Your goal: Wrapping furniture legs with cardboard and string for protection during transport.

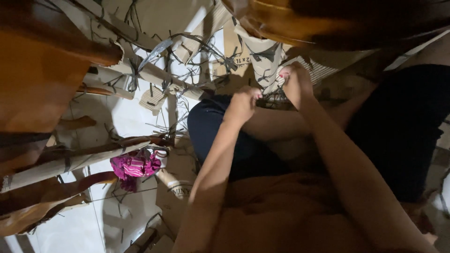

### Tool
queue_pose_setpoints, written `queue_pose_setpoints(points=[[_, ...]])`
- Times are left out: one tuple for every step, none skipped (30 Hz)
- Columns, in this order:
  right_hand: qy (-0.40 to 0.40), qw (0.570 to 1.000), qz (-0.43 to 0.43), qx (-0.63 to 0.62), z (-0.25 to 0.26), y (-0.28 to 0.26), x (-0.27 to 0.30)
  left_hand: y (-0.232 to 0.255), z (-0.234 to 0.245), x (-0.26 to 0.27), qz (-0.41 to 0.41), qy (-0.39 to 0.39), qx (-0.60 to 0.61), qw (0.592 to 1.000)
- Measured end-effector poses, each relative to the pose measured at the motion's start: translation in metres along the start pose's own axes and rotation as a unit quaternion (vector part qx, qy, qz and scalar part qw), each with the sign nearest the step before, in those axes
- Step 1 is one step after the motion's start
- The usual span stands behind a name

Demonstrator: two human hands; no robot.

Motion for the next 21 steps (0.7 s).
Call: queue_pose_setpoints(points=[[0.003, 1.000, -0.002, 0.000, -0.002, 0.002, 0.001, 0.005, 0.003, 0.000, -0.003, -0.001, -0.001, 1.000], [0.001, 1.000, -0.014, -0.006, -0.005, 0.004, 0.003, 0.010, 0.005, 0.001, -0.040, -0.008, -0.024, 0.999], [0.000, 1.000, -0.027, -0.010, -0.006, 0.008, 0.005, 0.016, 0.006, 0.000, -0.078, -0.014, -0.045, 0.996], [0.002, 1.000, -0.030, -0.008, 0.001, 0.006, 0.007, 0.016, 0.005, -0.005, -0.082, -0.016, -0.045, 0.996], [-0.010, 1.000, -0.027, -0.007, 0.007, 0.003, 0.011, 0.017, 0.004, -0.007, -0.126, -0.002, -0.054, 0.991], [-0.022, 0.999, -0.024, -0.006, 0.012, 0.000, 0.015, 0.018, 0.004, -0.010, -0.170, 0.012, -0.064, 0.983], [-0.020, 0.999, -0.025, -0.005, 0.004, 0.011, 0.018, 0.019, 0.002, -0.012, -0.172, 0.013, -0.064, 0.983], [-0.015, 1.000, -0.017, -0.006, -0.004, 0.021, 0.022, 0.021, 0.000, -0.014, -0.194, 0.010, -0.023, 0.981], [-0.011, 1.000, -0.009, -0.007, -0.013, 0.031, 0.027, 0.022, -0.001, -0.015, -0.214, 0.007, 0.018, 0.977], [-0.011, 1.000, -0.010, -0.007, -0.012, 0.032, 0.028, 0.019, -0.002, -0.019, -0.214, 0.006, 0.018, 0.977], [-0.017, 1.000, -0.018, -0.001, -0.012, 0.033, 0.030, 0.016, -0.004, -0.022, -0.209, 0.000, 0.031, 0.977], [-0.023, 0.999, -0.025, 0.006, -0.012, 0.034, 0.033, 0.013, -0.006, -0.025, -0.205, -0.007, 0.045, 0.978], [-0.024, 0.999, -0.026, 0.006, -0.010, 0.033, 0.035, 0.012, -0.007, -0.027, -0.204, -0.008, 0.046, 0.978], [-0.041, 0.998, -0.052, 0.003, -0.009, 0.032, 0.037, 0.011, -0.009, -0.030, -0.213, -0.006, 0.072, 0.974], [-0.058, 0.995, -0.078, 0.000, -0.008, 0.031, 0.039, 0.009, -0.010, -0.032, -0.223, -0.003, 0.099, 0.970], [-0.058, 0.995, -0.078, 0.000, -0.007, 0.029, 0.040, 0.010, -0.012, -0.030, -0.222, -0.003, 0.099, 0.970], [-0.056, 0.994, -0.089, -0.037, -0.007, 0.028, 0.040, 0.011, -0.013, -0.030, -0.220, 0.014, 0.100, 0.970], [-0.054, 0.991, -0.100, -0.074, -0.007, 0.026, 0.040, 0.012, -0.014, -0.029, -0.218, 0.031, 0.101, 0.970], [-0.055, 0.991, -0.101, -0.075, -0.002, 0.020, 0.040, 0.012, -0.016, -0.029, -0.217, 0.030, 0.100, 0.970], [-0.076, 0.985, -0.125, -0.095, 0.002, 0.014, 0.041, 0.013, -0.018, -0.029, -0.222, 0.044, 0.096, 0.969], [-0.096, 0.977, -0.149, -0.115, 0.006, 0.007, 0.040, 0.013, -0.018, -0.031, -0.228, 0.059, 0.090, 0.968]])
Point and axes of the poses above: each hand's wrist, its own x-axis away from the middle knuckle, its own z-axis out of the back of the hand, y = z × x, the point moved 1 cm from there along -x, towards the middle knuckle, and after that the axes turned 1 degree about x, right-handed, at the moved point
